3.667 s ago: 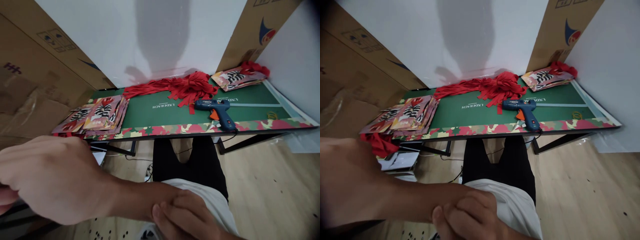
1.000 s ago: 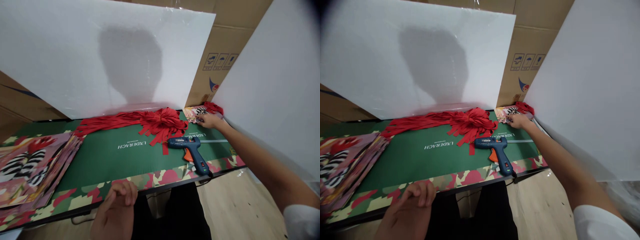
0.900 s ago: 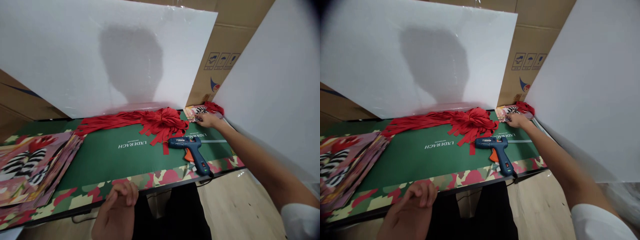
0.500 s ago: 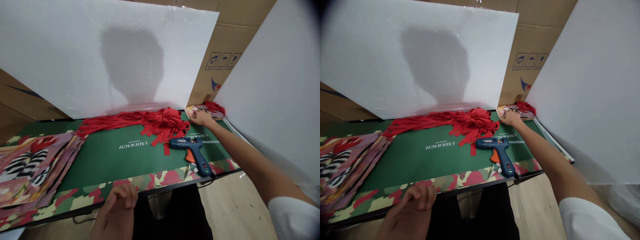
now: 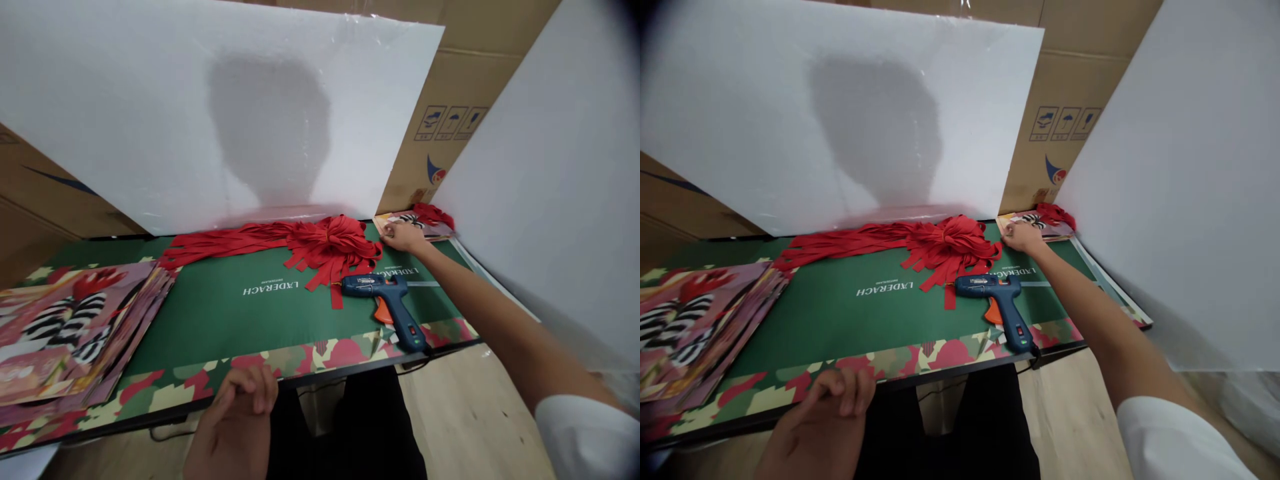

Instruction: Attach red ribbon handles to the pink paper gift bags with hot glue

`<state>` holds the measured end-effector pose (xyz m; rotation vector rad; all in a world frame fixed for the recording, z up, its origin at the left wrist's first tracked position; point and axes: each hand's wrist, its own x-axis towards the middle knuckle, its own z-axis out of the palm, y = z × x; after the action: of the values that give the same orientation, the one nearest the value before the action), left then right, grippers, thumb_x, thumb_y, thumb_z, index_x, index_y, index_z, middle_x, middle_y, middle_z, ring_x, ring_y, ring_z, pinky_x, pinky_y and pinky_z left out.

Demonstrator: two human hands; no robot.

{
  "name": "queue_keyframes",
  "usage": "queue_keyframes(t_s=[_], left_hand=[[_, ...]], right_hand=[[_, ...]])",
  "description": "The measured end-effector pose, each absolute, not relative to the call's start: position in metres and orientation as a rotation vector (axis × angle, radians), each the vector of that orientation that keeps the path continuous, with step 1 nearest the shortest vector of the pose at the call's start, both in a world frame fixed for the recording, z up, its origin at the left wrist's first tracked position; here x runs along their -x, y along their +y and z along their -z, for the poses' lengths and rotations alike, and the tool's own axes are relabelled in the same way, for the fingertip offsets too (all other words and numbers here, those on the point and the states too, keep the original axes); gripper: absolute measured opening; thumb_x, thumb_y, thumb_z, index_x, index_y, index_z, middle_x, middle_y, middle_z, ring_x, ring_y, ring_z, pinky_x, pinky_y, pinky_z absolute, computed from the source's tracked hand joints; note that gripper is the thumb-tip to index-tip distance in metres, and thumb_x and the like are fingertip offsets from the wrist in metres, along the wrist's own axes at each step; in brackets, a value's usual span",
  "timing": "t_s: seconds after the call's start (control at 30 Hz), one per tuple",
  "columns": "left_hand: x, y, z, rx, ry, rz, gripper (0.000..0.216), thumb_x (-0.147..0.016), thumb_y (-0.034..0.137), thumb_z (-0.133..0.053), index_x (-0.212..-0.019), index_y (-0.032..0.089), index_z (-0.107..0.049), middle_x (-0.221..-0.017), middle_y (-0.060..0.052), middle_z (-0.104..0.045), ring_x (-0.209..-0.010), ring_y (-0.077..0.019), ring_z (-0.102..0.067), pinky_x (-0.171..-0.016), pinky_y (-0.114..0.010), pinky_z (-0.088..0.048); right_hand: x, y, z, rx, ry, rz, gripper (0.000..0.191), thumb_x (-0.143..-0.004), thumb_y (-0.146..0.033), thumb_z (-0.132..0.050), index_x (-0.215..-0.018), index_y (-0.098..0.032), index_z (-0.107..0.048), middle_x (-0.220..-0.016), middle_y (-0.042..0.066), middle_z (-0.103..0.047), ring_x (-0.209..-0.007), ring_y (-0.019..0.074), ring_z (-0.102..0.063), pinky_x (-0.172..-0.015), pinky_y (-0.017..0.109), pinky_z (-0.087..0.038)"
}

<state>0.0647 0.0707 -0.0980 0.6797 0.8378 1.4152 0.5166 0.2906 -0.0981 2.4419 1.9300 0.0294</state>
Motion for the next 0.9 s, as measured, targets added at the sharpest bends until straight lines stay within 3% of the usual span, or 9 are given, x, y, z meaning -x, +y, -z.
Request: queue_keyframes(t_s=[0.3, 0.47, 0.57, 0.63, 0.7, 0.73, 0.8, 0.83, 0.9], left_hand=[[-0.055, 0.065, 0.100, -0.658, 0.838, -1.452, 0.030, -0.088, 0.044, -0.069, -0.072, 0.019, -0.066, -0.064, -0.003, -0.044, -0.061, -0.0170, -0.047, -0.058, -0.031, -0.047], [-0.054, 0.060, 0.091, -0.639, 0.767, -1.478, 0.029, -0.088, 0.040, -0.071, -0.071, 0.017, -0.065, -0.062, -0.003, -0.047, -0.059, -0.0156, -0.048, -0.056, -0.029, -0.049], [-0.055, 0.073, 0.067, -0.449, 0.573, -1.470, 0.029, -0.086, 0.034, -0.076, -0.071, 0.018, -0.057, -0.060, 0.003, -0.042, -0.057, -0.0130, -0.048, -0.055, -0.027, -0.049], [-0.056, 0.090, 0.042, -0.326, 0.355, -1.554, 0.032, -0.086, 0.025, -0.076, -0.073, 0.019, -0.048, -0.060, 0.008, -0.039, -0.054, -0.0089, -0.044, -0.053, -0.023, -0.045], [-0.056, 0.110, 0.015, -0.380, 0.164, -1.749, 0.032, -0.094, 0.012, -0.062, -0.073, 0.020, -0.039, -0.060, 0.012, -0.035, -0.050, -0.0041, -0.040, -0.050, -0.017, -0.036], [-0.056, 0.118, 0.003, -0.482, 0.115, -1.855, 0.032, -0.099, 0.011, -0.045, -0.071, 0.020, -0.035, -0.059, 0.012, -0.031, -0.051, -0.0031, -0.042, -0.050, -0.015, -0.031], [-0.049, 0.129, -0.017, -0.835, 0.239, -2.011, 0.037, -0.099, 0.012, -0.014, -0.068, 0.021, -0.033, -0.068, 0.008, -0.024, -0.062, -0.0053, -0.052, -0.055, -0.020, -0.022], [-0.041, 0.130, -0.023, -1.042, 0.321, -2.111, 0.033, -0.096, 0.015, -0.040, -0.067, 0.024, -0.027, -0.064, 0.007, -0.021, -0.058, -0.0078, -0.045, -0.049, -0.020, -0.021], [-0.014, 0.122, -0.030, -1.375, 0.554, -2.246, 0.052, -0.081, 0.025, -0.070, -0.065, 0.024, -0.020, -0.068, 0.006, -0.012, -0.057, -0.0107, -0.032, -0.047, -0.023, -0.023]], right_hand=[[-0.498, 0.294, 0.083, -2.507, 1.911, 0.121, 0.034, -0.098, -0.031, -0.065, -0.122, -0.011, -0.080, -0.132, 0.023, -0.076, -0.124, 0.0365, -0.071, -0.106, 0.044, -0.054], [-0.489, 0.268, 0.038, -2.576, 2.059, 0.117, 0.041, -0.111, -0.028, -0.050, -0.137, -0.004, -0.072, -0.143, 0.025, -0.071, -0.132, 0.0304, -0.069, -0.113, 0.033, -0.047], [-0.451, 0.205, 0.013, -2.624, 2.248, 0.113, 0.040, -0.115, -0.033, -0.047, -0.140, -0.014, -0.072, -0.141, 0.017, -0.074, -0.128, 0.0287, -0.072, -0.110, 0.035, -0.053], [-0.400, 0.140, 0.012, -2.451, 2.702, 0.627, 0.039, -0.116, -0.043, -0.049, -0.125, -0.019, -0.078, -0.126, 0.011, -0.081, -0.114, 0.0272, -0.077, -0.103, 0.037, -0.060], [-0.333, 0.071, 0.026, -2.183, 2.919, 1.161, 0.038, -0.115, -0.050, -0.054, -0.129, -0.025, -0.079, -0.127, 0.007, -0.081, -0.113, 0.0262, -0.079, -0.101, 0.039, -0.064], [-0.297, 0.038, 0.036, -2.121, 2.987, 1.288, 0.043, -0.113, -0.049, -0.058, -0.149, -0.027, -0.069, -0.142, 0.007, -0.076, -0.125, 0.0263, -0.076, -0.109, 0.041, -0.062], [-0.229, -0.015, 0.059, -1.805, 3.178, 1.424, 0.079, -0.111, -0.042, -0.066, -0.179, -0.028, -0.027, -0.169, 0.009, -0.053, -0.150, 0.0249, -0.060, -0.120, 0.039, -0.056], [-0.200, -0.035, 0.069, -1.679, 3.264, 1.433, 0.087, -0.110, -0.035, -0.066, -0.181, -0.028, -0.015, -0.175, 0.009, -0.044, -0.157, 0.0236, -0.052, -0.124, 0.038, -0.052], [-0.160, -0.062, 0.084, -1.681, 3.485, 1.266, 0.089, -0.111, -0.023, -0.060, -0.181, -0.021, -0.005, -0.178, 0.013, -0.037, -0.164, 0.0228, -0.040, -0.130, 0.038, -0.045]])
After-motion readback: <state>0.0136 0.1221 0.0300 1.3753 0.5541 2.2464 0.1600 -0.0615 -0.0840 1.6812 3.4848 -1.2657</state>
